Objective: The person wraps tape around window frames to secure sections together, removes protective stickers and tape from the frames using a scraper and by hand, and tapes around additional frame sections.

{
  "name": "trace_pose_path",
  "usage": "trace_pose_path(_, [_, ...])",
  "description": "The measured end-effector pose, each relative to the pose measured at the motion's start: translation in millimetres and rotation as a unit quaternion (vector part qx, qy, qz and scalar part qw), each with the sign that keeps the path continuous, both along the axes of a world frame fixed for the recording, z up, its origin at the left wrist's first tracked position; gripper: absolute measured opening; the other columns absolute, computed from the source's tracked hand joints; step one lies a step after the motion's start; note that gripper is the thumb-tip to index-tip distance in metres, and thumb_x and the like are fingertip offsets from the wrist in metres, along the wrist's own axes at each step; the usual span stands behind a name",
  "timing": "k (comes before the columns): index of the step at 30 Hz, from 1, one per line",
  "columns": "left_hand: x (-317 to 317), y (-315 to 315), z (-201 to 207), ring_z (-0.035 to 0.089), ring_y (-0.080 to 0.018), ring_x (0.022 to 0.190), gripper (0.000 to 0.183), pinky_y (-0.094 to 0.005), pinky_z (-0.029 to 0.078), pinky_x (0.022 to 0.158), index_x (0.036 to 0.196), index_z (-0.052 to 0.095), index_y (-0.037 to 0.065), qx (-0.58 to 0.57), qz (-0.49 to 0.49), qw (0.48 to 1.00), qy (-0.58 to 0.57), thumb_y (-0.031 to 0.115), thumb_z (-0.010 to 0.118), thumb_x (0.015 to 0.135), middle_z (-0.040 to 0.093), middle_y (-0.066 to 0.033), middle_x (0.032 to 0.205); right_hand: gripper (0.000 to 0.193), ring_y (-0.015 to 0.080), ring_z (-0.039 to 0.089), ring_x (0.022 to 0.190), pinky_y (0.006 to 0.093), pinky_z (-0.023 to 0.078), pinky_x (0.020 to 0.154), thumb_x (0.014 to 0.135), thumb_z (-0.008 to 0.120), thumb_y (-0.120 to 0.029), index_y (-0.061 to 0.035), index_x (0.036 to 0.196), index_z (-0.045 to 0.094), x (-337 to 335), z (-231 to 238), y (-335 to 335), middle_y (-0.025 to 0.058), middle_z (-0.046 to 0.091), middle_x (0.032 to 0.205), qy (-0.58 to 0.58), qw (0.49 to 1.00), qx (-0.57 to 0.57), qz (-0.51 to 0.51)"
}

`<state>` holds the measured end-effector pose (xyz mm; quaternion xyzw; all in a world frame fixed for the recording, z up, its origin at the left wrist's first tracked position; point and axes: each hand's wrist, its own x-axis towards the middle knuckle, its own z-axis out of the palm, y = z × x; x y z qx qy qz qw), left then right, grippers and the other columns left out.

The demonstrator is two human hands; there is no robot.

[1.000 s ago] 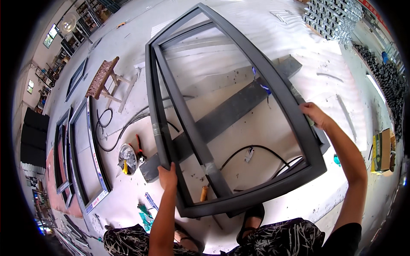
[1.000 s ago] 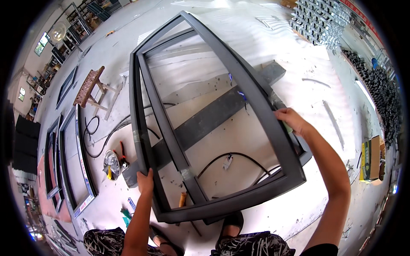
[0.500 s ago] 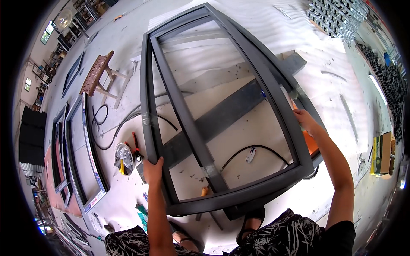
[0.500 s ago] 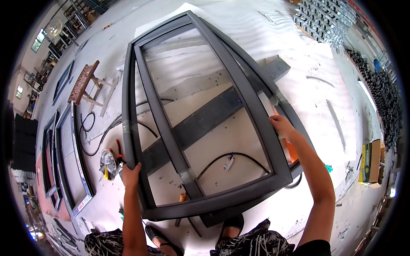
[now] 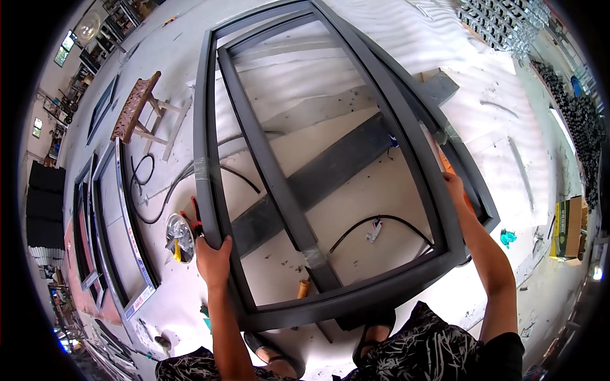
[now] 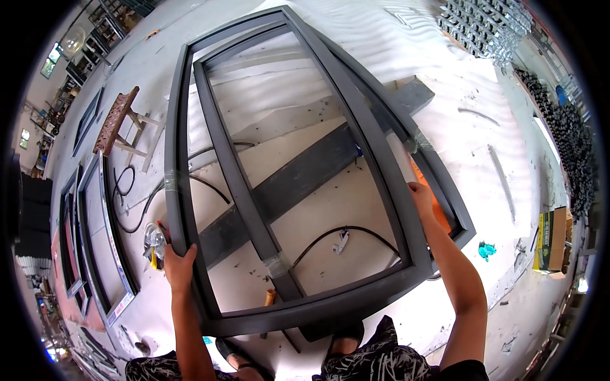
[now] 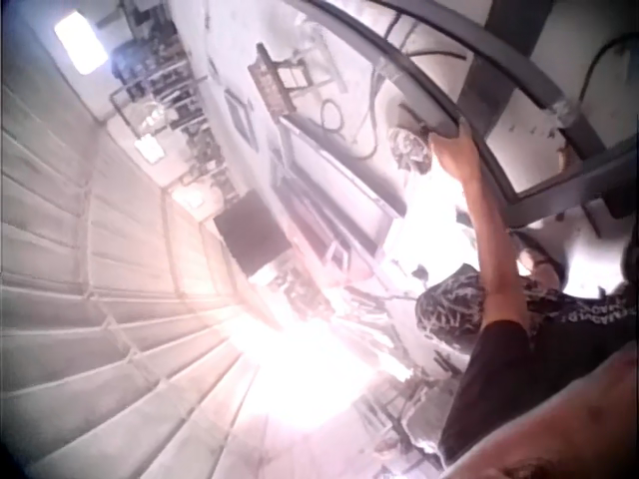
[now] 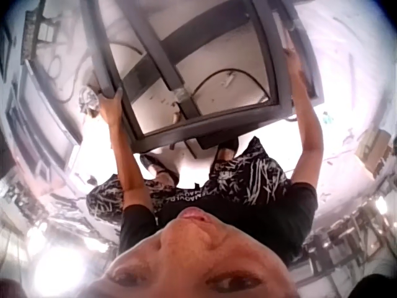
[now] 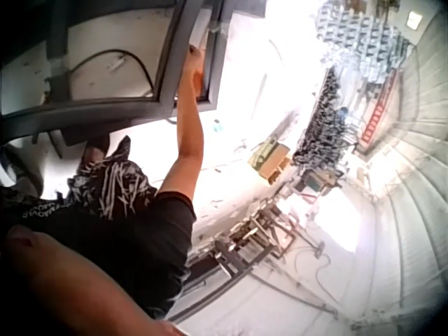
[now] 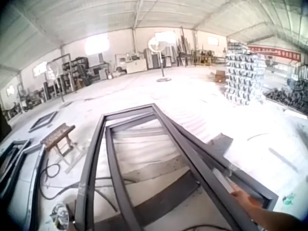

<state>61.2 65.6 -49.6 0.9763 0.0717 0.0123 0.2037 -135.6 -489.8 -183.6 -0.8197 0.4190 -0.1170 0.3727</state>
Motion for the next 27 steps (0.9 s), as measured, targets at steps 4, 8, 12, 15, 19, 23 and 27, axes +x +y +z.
trace_pose_path(4, [-4,-1,0,0.059,-0.0428,0.094,0.050,-0.0453,0.046,0.082,0.096,0.053,-0.002,-0.014,-0.019,1.000,-0.003,0.037,0.075,0.074,0.063,-0.0244,0.098,0.032,0.0158,0.066,0.070,0.0288,0.049,0.063,0.086,0.066,-0.028,0.0032,0.092,0.071,-26,5,12,0.0126,0.070,0.075,-0.005,0.998,0.024,-0.051])
trace_pose_path(8, [21,7,-3,0.060,-0.0433,0.093,0.051,-0.0458,0.046,0.082,0.101,0.055,-0.001,-0.017,-0.053,0.998,-0.022,0.039,0.074,0.075,0.064,-0.0242,0.095,0.032,0.0143,0.063,0.065,0.0303,0.048,0.060,0.088,0.065,-0.027,0.0045,0.089,0.070,-44,13,43,0.0114,0.068,0.070,-0.030,0.991,0.090,-0.090])
trace_pose_path(12, [59,5,-18,0.060,-0.0443,0.100,0.058,-0.0475,0.046,0.085,0.113,0.054,0.000,0.019,-0.083,0.996,-0.010,0.044,0.070,0.079,0.064,-0.0252,0.105,0.034,0.0134,0.058,0.059,0.0331,0.045,0.056,0.091,0.061,-0.027,0.0060,0.083,0.067,-49,25,82,0.0106,0.063,0.064,-0.058,0.992,0.066,-0.089])
trace_pose_path(15, [86,0,-26,0.060,-0.0445,0.103,0.061,-0.0499,0.047,0.088,0.117,0.053,0.000,0.081,-0.076,0.993,-0.051,0.050,0.066,0.082,0.063,-0.0259,0.109,0.035,0.0174,0.059,0.058,0.0352,0.046,0.057,0.093,0.058,-0.027,0.0055,0.082,0.066,-50,42,114,0.0138,0.062,0.062,-0.048,0.993,0.056,-0.089])
trace_pose_path(19, [148,10,-26,0.061,-0.0437,0.103,0.059,-0.0519,0.047,0.087,0.111,0.053,0.000,0.119,-0.104,0.987,0.025,0.051,0.064,0.084,0.064,-0.0258,0.108,0.034,0.0303,0.065,0.065,0.0405,0.049,0.063,0.092,0.055,-0.029,0.0013,0.083,0.069,-55,83,162,0.0189,0.064,0.067,0.163,0.986,0.023,0.025])
trace_pose_path(23, [194,10,-26,0.059,-0.0414,0.104,0.057,-0.0501,0.047,0.087,0.112,0.053,0.002,0.143,-0.138,0.978,-0.061,0.047,0.069,0.081,0.063,-0.0226,0.108,0.033,0.0352,0.065,0.072,0.0458,0.050,0.067,0.085,0.059,-0.036,-0.0052,0.082,0.069,-44,131,187,0.0143,0.066,0.072,0.257,0.932,-0.020,0.254])
trace_pose_path(27, [119,-54,0,0.054,-0.0368,0.108,0.064,-0.0459,0.046,0.090,0.129,0.047,0.005,0.148,-0.178,0.951,-0.204,0.038,0.073,0.080,0.056,-0.0193,0.118,0.026,0.0318,0.061,0.070,0.0429,0.048,0.062,0.087,0.065,-0.032,-0.0076,0.077,0.064,21,169,157,0.0111,0.061,0.072,0.122,0.934,-0.217,0.257])
